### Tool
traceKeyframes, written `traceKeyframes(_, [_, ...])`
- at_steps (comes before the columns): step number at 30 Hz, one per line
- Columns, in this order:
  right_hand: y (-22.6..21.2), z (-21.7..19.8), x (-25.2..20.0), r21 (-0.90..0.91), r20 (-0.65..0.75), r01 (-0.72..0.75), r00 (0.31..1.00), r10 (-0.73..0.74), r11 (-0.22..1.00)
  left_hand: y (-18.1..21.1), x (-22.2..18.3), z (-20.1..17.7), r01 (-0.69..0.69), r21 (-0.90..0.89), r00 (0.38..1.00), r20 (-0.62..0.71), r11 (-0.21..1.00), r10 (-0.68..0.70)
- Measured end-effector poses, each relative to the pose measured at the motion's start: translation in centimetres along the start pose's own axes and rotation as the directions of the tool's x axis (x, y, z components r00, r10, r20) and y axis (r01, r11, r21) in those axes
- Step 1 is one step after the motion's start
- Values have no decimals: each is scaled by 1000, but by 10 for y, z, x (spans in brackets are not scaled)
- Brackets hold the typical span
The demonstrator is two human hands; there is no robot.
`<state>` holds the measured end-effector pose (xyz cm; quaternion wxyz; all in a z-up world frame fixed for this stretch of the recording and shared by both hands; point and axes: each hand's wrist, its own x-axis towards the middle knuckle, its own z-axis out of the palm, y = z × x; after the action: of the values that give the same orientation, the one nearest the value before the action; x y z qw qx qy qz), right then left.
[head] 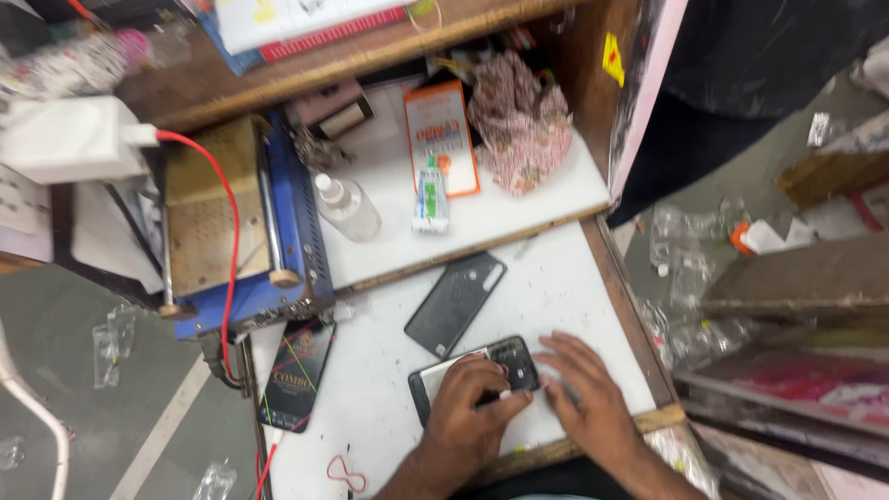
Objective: The person applies adhesive to the back of a disassembled smartphone using a small applicator, then wipes the surface with a cloth. They then handle a second blue smartphone, inserting a SIM card tray and pressing the edges of the device.
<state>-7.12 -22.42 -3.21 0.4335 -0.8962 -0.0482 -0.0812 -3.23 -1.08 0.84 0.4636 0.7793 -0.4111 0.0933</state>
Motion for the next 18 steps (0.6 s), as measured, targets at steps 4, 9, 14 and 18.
traceKeyframes(4, [4, -7, 1, 174, -112, -101, 986, 122, 979, -2, 10, -6, 2, -62, 995, 95, 998, 4])
traceKeyframes(9, [6, -20, 7, 138, -103, -116, 986, 130, 984, -3, 8, -7, 72, -113, 993, 102, 991, -61])
traceKeyframes(14, [13, -34, 28, -197, -18, 20, 1000, -24, 980, -9, 0, -5, 59, -46, 996, 76, 997, -55])
traceKeyframes(18, [13, -39, 46, -309, 23, 55, 998, -50, 950, -14, -1, -1, 24, 2, 990, 136, 1000, -24])
